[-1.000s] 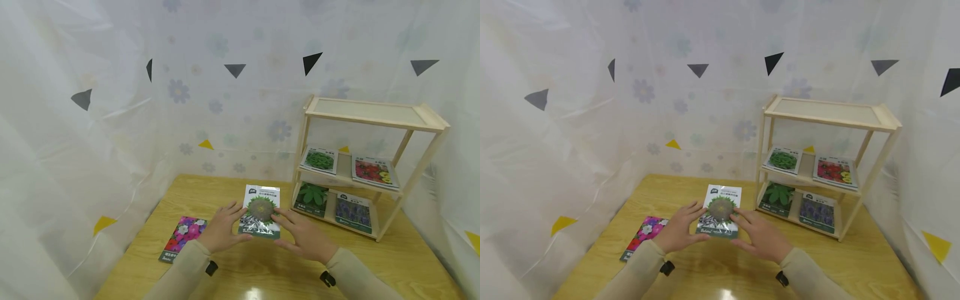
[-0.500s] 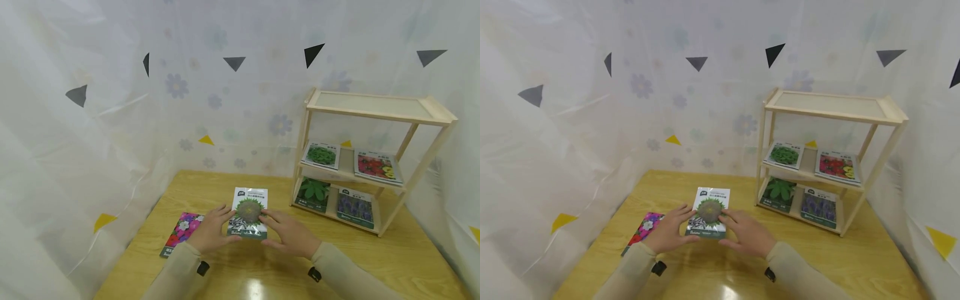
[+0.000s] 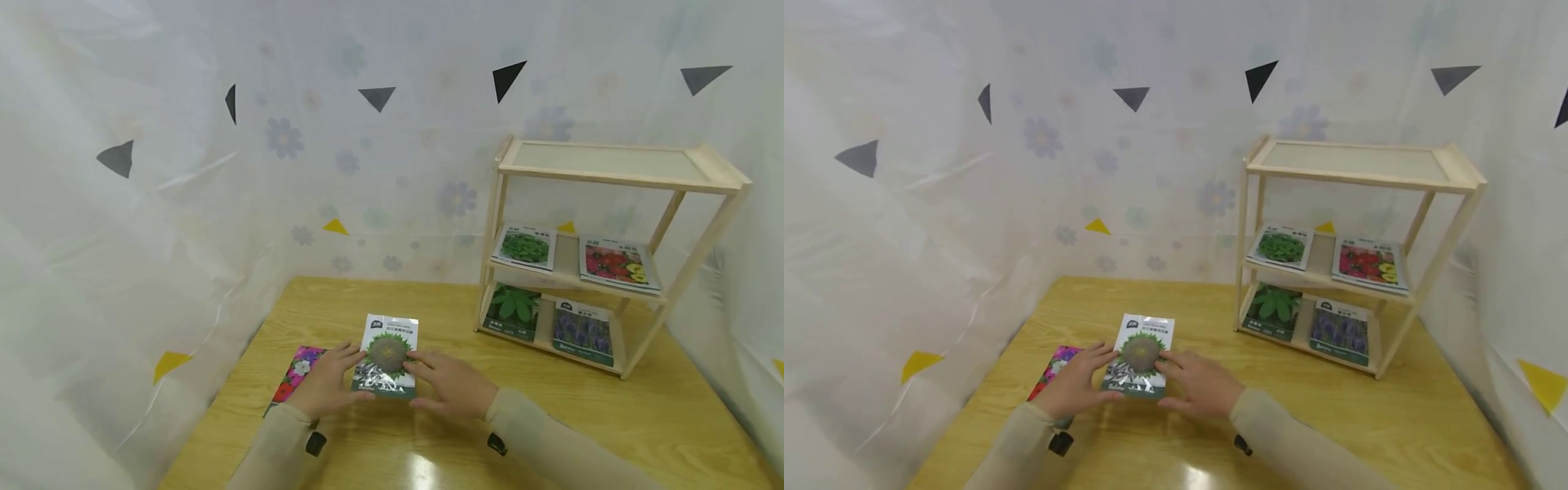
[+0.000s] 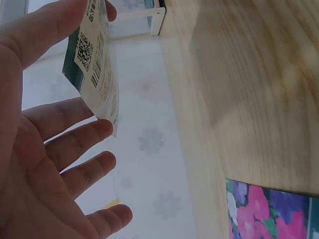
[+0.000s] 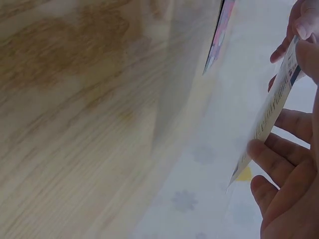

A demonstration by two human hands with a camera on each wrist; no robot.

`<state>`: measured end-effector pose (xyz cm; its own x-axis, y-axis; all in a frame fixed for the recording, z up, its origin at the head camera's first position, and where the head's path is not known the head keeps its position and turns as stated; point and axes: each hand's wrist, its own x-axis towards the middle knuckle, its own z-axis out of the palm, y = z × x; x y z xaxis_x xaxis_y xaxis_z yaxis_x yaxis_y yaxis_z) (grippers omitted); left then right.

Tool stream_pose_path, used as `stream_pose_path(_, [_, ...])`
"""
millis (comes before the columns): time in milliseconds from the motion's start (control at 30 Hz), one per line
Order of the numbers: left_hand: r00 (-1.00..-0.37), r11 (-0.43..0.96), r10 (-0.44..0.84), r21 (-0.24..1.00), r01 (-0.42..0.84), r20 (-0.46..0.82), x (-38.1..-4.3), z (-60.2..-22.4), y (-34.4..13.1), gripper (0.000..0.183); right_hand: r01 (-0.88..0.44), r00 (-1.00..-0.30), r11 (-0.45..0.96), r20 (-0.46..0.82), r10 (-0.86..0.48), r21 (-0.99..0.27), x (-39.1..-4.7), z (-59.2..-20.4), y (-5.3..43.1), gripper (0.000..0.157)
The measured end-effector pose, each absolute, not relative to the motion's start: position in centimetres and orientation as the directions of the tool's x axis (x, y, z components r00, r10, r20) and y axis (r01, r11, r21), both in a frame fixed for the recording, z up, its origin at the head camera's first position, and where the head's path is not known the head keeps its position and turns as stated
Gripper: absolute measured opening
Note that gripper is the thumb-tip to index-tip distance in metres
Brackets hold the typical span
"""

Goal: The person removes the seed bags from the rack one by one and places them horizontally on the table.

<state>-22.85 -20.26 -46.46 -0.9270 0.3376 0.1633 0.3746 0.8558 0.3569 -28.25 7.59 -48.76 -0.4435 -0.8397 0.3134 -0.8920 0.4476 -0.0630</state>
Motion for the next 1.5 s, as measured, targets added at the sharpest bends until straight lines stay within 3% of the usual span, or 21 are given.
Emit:
stream_pose_path(267, [-0.933, 0.853, 0.328, 0.376, 0.361, 0.149, -22.8, -47.6, -21.2, 0.087, -0.902, -0.427, 0.425, 0.28, -0.86, -0.069, -28.1, -49.4, 6.6, 0.068])
stream_pose_path(533, [-0.936, 0.846, 0.324, 0.401, 0.351, 0.134, -22.9, -48.2, -21.4, 0.08, -0.885, -0.466, 0.46, 0.187, -0.865, -0.076, -28.0, -50.7, 5.9, 0.068])
stream_pose_path(833, [-0.965, 0.9, 0.189, 0.362, 0.243, 0.179, -22.9, -49.7, -20.2, 0.058, -0.901, -0.434, 0.427, 0.154, -0.888, -0.081, -27.6, -51.0, 4.7, 0.071])
stream_pose_path(1267, [-0.996, 0.941, 0.071, 0.326, 0.087, 0.06, -22.7, -50.2, -19.3, 0.061, -0.927, -0.374, 0.367, 0.095, -0.923, -0.077, -26.9, -51.8, 3.1, 0.07])
stream_pose_path(1500, [-0.999, 0.943, 0.051, 0.329, 0.052, 0.011, -22.3, -50.4, -19.5, 0.063, -0.937, -0.347, 0.349, 0.092, -0.933, 0.006, -26.5, -52.4, 2.0, 0.071])
